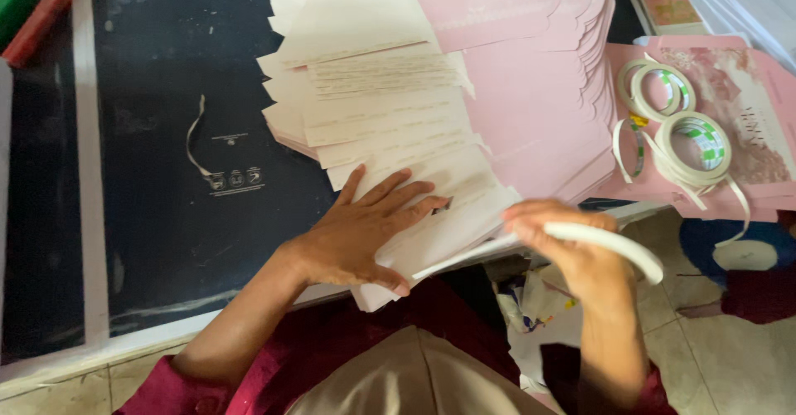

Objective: The person applies a white adhesive substance to the edges of a stack of pink paper sheets using a white applicator. They then lift and separate the sheets to reveal the applied adhesive.

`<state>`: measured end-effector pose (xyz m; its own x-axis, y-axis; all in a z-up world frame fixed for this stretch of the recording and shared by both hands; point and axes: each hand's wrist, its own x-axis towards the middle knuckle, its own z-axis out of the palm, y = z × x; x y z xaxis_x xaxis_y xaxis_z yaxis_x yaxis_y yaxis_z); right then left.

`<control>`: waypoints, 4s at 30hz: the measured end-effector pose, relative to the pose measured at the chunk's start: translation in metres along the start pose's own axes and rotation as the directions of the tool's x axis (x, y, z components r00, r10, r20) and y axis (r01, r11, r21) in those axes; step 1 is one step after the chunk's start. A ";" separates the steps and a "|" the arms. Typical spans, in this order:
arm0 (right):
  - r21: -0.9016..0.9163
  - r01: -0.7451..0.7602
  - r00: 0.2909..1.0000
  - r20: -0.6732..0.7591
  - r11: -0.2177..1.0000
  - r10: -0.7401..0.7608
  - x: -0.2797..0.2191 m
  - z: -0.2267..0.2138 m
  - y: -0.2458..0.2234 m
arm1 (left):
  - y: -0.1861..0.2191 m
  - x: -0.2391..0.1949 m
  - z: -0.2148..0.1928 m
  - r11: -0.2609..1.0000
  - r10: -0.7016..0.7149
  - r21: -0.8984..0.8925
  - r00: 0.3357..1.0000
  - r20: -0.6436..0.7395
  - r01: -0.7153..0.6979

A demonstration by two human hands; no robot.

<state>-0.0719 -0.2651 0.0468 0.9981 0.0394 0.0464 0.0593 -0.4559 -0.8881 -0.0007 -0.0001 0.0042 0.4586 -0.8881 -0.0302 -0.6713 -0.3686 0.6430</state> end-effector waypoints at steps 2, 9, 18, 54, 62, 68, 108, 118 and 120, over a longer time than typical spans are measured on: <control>-0.067 0.083 0.990 -0.113 0.994 -0.090 0.010 0.005 0.015 | 0.000 0.000 0.000 1.000 0.010 0.006 1.000 -0.007 -0.010; -0.616 0.324 0.838 -0.165 0.718 -0.520 0.025 0.024 0.033 | -0.003 0.002 0.005 0.994 0.009 0.111 1.000 -0.009 -0.008; -0.758 0.307 0.820 -0.097 0.576 -0.564 0.027 0.000 0.012 | 0.020 0.055 0.063 0.513 -0.033 0.733 0.863 -0.504 0.448; -0.613 0.216 0.848 -0.268 0.760 -0.457 0.060 0.021 0.045 | -0.006 0.069 -0.004 0.858 -0.234 0.445 0.966 -0.109 0.257; -0.102 0.188 0.980 -0.048 0.977 -0.193 0.009 0.072 -0.023 | -0.029 0.081 -0.006 0.895 -0.177 0.392 0.976 -0.124 0.212; -0.092 0.227 0.963 0.169 0.969 -0.210 0.005 0.101 -0.027 | -0.022 0.020 -0.040 0.999 -0.045 0.005 0.996 0.082 0.045; -0.470 0.271 0.901 -0.183 0.840 -0.393 0.053 -0.023 0.064 | -0.002 0.056 0.007 0.904 -0.095 0.416 0.995 -0.034 0.101; -0.650 0.313 0.802 -0.210 0.693 -0.559 0.028 0.010 0.042 | 0.001 0.084 0.021 0.843 -0.142 0.503 0.980 -0.137 0.192; -0.438 0.337 0.872 -0.187 0.833 -0.452 0.010 0.026 0.008 | 0.013 0.087 0.010 0.828 -0.199 0.511 0.973 -0.117 0.231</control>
<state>-0.0614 -0.2453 0.0284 0.8465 0.0738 0.5272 0.3922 -0.7562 -0.5237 0.0251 -0.0849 0.0021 0.6480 -0.7585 -0.0683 -0.7474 -0.6506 0.1345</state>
